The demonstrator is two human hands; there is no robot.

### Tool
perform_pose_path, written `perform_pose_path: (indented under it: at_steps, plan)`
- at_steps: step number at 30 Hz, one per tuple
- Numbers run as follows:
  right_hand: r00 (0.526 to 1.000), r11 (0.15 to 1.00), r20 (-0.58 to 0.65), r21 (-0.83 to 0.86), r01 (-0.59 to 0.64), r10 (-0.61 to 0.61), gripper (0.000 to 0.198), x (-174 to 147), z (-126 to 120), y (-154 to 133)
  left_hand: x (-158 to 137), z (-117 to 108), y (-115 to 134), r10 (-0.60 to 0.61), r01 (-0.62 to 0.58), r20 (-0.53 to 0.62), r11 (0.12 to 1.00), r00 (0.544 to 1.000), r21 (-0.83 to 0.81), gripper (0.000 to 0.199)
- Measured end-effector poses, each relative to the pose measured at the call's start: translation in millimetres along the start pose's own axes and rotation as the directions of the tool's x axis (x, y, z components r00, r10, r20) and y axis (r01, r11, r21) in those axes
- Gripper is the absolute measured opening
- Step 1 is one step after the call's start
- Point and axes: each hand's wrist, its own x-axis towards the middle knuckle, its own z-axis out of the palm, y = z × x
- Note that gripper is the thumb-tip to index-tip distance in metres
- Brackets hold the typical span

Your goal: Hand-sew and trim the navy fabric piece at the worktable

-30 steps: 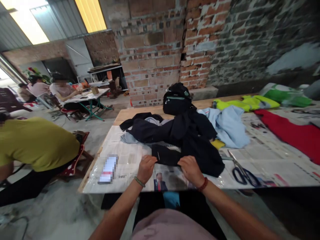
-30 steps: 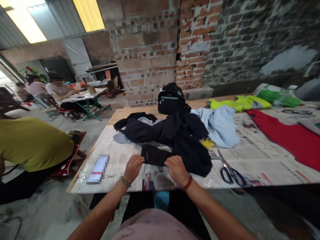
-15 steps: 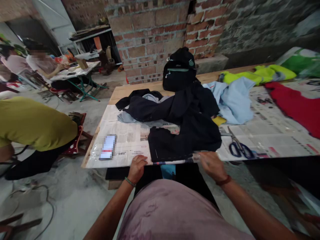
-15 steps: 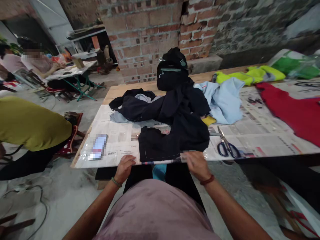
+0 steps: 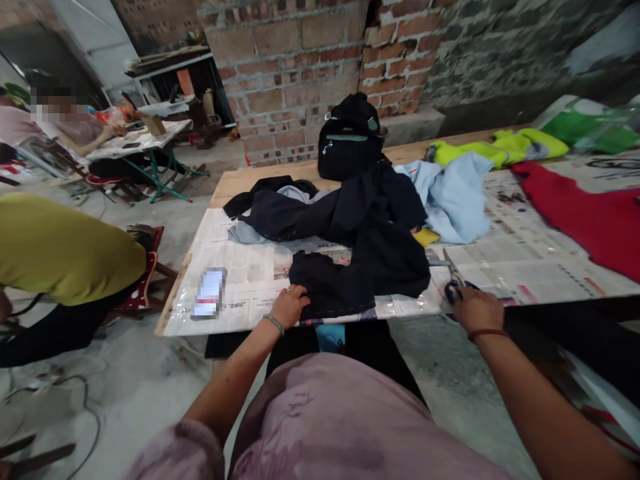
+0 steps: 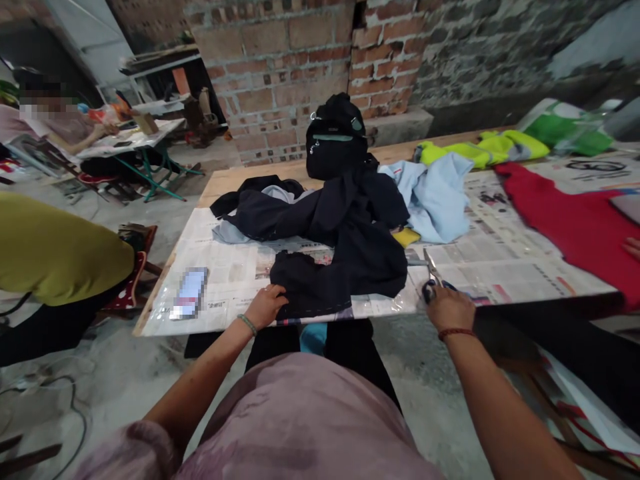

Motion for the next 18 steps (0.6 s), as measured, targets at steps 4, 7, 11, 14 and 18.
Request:
perform_pose_path:
  at_steps: [4, 7, 11, 14, 18]
  plan:
    - [0.977, 0.998, 0.213, -0.057, 0.009, 0.003, 0.043, 4, -19, -4, -4, -5, -1, -0.009, 0.007, 0.037, 0.998, 0.999, 0.061, 0.018]
    - [0.973, 0.998, 0.219, 0.000, -0.068, 0.066, 0.046, 5, -22, -4, -8, -6, 0, -0.019, 0.015, 0.042, 0.996, 0.999, 0.093, 0.020]
    - [0.963, 0.986, 0.230, 0.052, -0.158, 0.142, 0.045, 1, -20, -2, -16, -5, 3, -0.035, 0.031, 0.033, 0.993, 0.999, 0.115, 0.021]
    - [0.960, 0.986, 0.252, 0.073, -0.148, 0.126, 0.040, -1, -21, 2, -21, -3, 4, -0.058, 0.052, 0.068, 0.995, 0.996, 0.082, 0.021]
    - [0.943, 0.991, 0.322, 0.077, -0.108, 0.078, 0.039, 0, -18, 9, -22, 2, 3, -0.116, 0.116, 0.086, 0.993, 0.990, -0.001, 0.026]
